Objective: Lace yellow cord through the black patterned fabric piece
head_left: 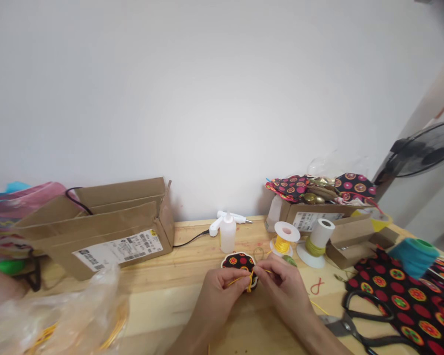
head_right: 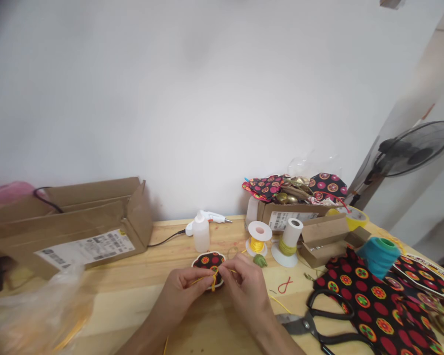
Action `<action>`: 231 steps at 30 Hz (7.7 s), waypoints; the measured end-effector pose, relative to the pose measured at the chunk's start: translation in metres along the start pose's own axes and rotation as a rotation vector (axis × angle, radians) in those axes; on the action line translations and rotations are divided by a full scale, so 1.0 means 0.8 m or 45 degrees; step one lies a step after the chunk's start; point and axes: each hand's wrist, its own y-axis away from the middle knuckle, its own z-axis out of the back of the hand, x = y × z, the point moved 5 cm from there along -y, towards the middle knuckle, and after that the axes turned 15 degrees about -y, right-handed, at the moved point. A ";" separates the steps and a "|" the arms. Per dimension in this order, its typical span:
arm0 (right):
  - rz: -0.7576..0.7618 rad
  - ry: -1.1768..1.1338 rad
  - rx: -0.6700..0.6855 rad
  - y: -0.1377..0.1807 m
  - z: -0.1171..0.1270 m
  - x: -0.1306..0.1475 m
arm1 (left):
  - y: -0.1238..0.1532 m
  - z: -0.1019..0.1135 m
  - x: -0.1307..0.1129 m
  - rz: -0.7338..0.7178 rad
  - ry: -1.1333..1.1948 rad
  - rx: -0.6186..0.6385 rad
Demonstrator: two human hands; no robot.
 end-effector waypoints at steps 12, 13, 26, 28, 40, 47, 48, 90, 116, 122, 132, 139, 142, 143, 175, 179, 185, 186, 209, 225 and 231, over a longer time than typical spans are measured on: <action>0.027 -0.034 0.040 0.000 -0.002 0.009 | -0.002 0.003 0.001 0.069 -0.028 -0.045; 0.028 -0.040 0.034 -0.001 -0.002 0.009 | -0.002 0.003 0.000 0.063 -0.027 -0.037; -0.013 -0.027 0.039 0.000 -0.002 0.006 | 0.002 0.003 -0.007 -0.022 -0.080 -0.047; -0.050 -0.053 0.071 -0.001 -0.003 0.006 | 0.003 0.004 -0.010 -0.058 -0.050 -0.059; -0.051 0.068 0.147 0.000 -0.005 0.006 | -0.002 0.004 -0.006 -0.033 -0.102 -0.087; -0.165 -0.036 0.135 0.000 -0.007 -0.008 | -0.001 0.004 -0.009 -0.071 -0.084 -0.042; -0.167 -0.061 0.131 -0.001 -0.007 -0.007 | 0.000 0.004 -0.010 -0.073 -0.080 -0.035; -0.244 -0.258 0.042 -0.001 -0.003 0.007 | 0.005 0.000 -0.015 -0.023 -0.001 -0.036; -0.332 -0.298 -0.062 -0.001 0.000 0.000 | 0.010 -0.004 -0.016 -0.024 -0.088 -0.094; -0.358 -0.346 -0.062 -0.001 0.002 0.000 | 0.011 -0.007 -0.020 -0.087 0.038 -0.029; -0.349 -0.294 -0.051 0.000 0.000 -0.002 | 0.006 -0.003 -0.013 -0.056 -0.092 -0.116; -0.366 -0.348 -0.011 0.000 -0.004 -0.001 | 0.007 -0.002 -0.013 -0.029 -0.104 -0.152; -0.389 -0.385 -0.010 0.000 -0.004 -0.004 | 0.008 -0.003 -0.013 -0.030 -0.080 -0.114; -0.395 -0.391 -0.011 0.001 -0.004 -0.004 | 0.008 -0.003 -0.013 -0.044 -0.092 -0.108; -0.609 -0.840 0.136 0.010 -0.020 -0.010 | 0.009 -0.001 -0.013 -0.073 -0.077 -0.152; -0.203 -0.234 0.179 0.007 -0.016 0.005 | 0.010 0.000 -0.018 -0.069 -0.038 -0.116; 0.054 0.204 0.216 0.007 -0.011 0.015 | 0.009 -0.002 -0.019 -0.080 -0.012 -0.075; 0.071 0.239 0.217 0.007 -0.010 0.016 | 0.009 -0.002 -0.019 -0.078 -0.019 -0.085; 0.220 0.120 0.199 0.006 -0.006 0.025 | 0.006 0.008 -0.009 -0.053 -0.084 -0.257; 0.106 0.123 0.259 0.004 -0.012 0.029 | 0.012 0.007 -0.022 -0.094 0.024 -0.247; -0.019 -0.063 0.190 0.003 -0.011 0.011 | 0.010 0.004 -0.019 -0.077 0.034 -0.222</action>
